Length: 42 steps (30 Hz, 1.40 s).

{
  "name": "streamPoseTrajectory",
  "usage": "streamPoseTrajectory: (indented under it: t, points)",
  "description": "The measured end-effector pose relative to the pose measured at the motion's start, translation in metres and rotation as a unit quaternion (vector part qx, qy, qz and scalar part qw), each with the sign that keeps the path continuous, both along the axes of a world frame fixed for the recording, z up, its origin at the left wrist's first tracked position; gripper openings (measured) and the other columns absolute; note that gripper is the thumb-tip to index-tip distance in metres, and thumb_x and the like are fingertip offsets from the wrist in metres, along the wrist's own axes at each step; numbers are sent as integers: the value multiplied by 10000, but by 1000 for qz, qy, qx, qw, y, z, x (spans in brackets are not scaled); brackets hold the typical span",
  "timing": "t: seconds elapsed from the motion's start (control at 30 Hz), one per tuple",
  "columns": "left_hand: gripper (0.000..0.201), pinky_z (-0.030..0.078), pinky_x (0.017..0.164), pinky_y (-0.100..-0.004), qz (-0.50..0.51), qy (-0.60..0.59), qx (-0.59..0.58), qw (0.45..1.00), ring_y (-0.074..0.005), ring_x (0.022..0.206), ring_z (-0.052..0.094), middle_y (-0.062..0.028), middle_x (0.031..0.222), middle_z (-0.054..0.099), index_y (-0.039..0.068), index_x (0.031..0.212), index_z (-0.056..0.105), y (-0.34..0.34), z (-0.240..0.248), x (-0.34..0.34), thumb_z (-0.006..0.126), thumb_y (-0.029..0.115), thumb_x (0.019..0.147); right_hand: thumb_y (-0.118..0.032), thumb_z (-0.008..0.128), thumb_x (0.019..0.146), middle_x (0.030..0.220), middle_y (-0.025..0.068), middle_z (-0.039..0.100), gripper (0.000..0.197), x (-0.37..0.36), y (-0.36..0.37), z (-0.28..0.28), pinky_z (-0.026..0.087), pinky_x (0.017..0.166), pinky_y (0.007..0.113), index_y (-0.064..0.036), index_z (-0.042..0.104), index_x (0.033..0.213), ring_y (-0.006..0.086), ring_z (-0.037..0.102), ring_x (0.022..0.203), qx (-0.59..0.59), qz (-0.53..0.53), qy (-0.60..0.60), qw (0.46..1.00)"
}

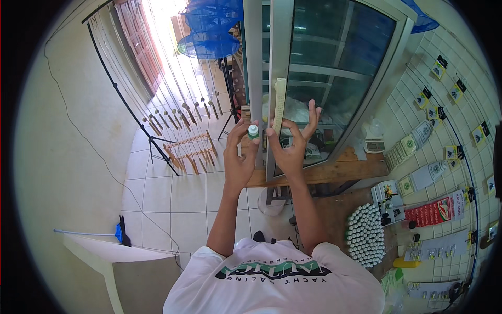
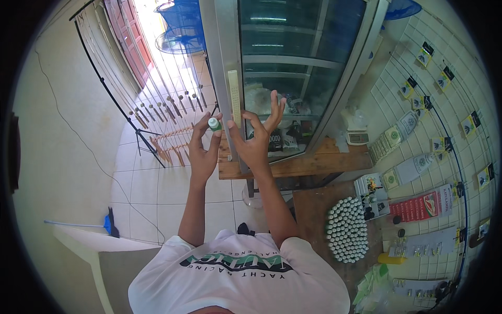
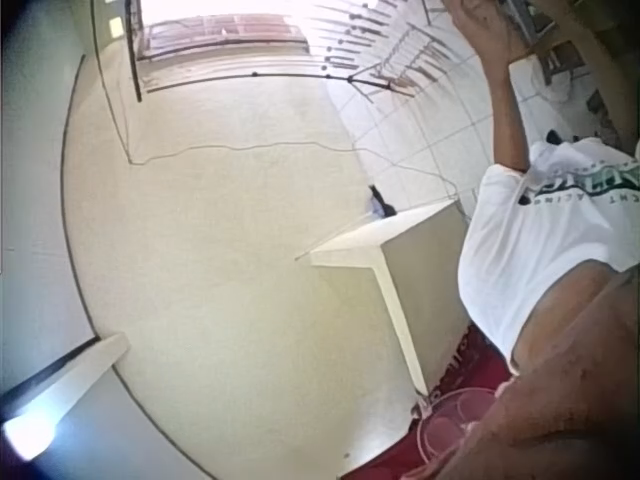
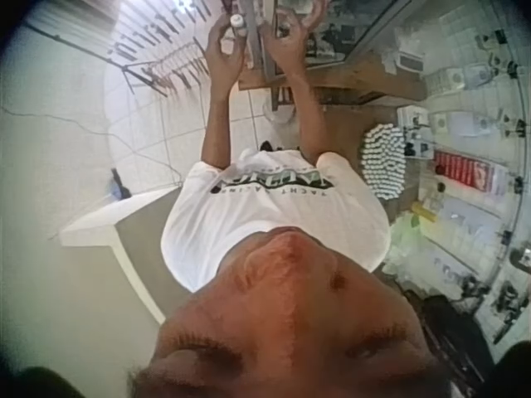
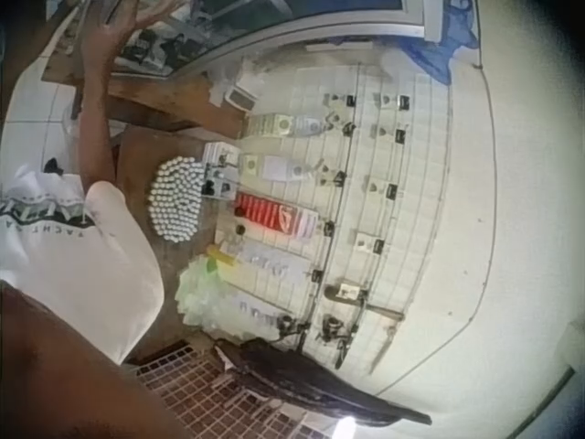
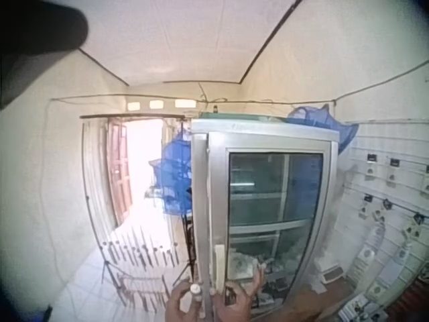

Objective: Organizing small bottles of bait on a table and inside a display cabinet.

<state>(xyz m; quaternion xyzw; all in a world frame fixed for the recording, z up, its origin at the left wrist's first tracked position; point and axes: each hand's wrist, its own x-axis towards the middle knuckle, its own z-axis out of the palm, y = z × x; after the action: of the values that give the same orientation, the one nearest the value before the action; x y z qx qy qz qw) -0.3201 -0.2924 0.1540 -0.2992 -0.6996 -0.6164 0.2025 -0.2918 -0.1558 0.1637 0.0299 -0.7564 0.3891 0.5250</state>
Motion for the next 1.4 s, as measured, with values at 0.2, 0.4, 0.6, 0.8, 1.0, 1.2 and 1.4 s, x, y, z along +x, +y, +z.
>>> streamPoseTrajectory:
  t: [0.2, 0.4, 0.6, 0.8, 1.0, 1.2, 1.4]
  points:
    - [388, 470, 993, -350, -23, -89, 50, 995, -245, 1168, 618, -182, 1258, 617, -24, 1223, 575, 5, 3, 58, 721, 130, 898, -208, 797, 815, 1541, 242, 196, 282, 50, -8, 6, 159, 1115, 622, -35, 612, 941, 465, 100, 1441, 33, -61, 10, 998]
    - [377, 485, 966, -335, -17, -66, 62, 996, -229, 1115, 648, -171, 1174, 651, -41, 1198, 586, 15, 3, 131, 727, 137, 897, -223, 810, 803, 1480, 236, 269, 389, 121, 4, 12, 212, 1102, 598, 9, 560, 990, 454, 184, 1394, 65, -134, 23, 989]
    - [393, 464, 968, -351, 79, 17, -24, 996, -232, 1110, 621, -140, 1189, 654, -4, 1199, 605, 28, -4, 206, 713, 249, 918, -162, 745, 827, 1475, 230, 289, 464, 212, 36, 10, 263, 1103, 579, 37, 540, 1192, 449, 219, 1389, 103, -214, 7, 971]
    - [354, 448, 941, -394, 44, -17, -13, 999, -301, 1057, 596, -154, 1080, 666, -10, 1118, 654, 40, 1, 262, 743, 233, 876, -38, 596, 884, 1500, 188, 328, 496, 280, 57, -1, 310, 1124, 531, -51, 516, 1374, 439, 274, 1402, 192, -252, 1, 948]
    - [364, 457, 893, -366, 17, -43, -16, 999, -273, 1024, 584, -139, 1035, 668, 1, 1114, 658, 54, -1, 282, 763, 238, 857, -139, 576, 913, 1548, 134, 332, 478, 307, 89, -2, 237, 1169, 560, -83, 513, 1384, 390, 230, 1459, 232, -160, -137, 950]
    - [362, 452, 848, -355, 15, -52, -48, 997, -265, 963, 568, -129, 1005, 658, 2, 1118, 655, 66, -4, 290, 760, 233, 859, -188, 599, 918, 1571, 101, 303, 513, 316, 111, -5, 201, 1185, 570, -105, 484, 1410, 397, 161, 1482, 259, -165, -200, 930]
    - [364, 454, 828, -352, 13, -32, -21, 999, -257, 921, 556, -131, 974, 646, 4, 1122, 652, 70, -5, 288, 755, 236, 862, -203, 606, 920, 1576, 97, 295, 493, 314, 117, -6, 195, 1187, 575, -103, 503, 1391, 410, 129, 1487, 277, -148, -205, 927]
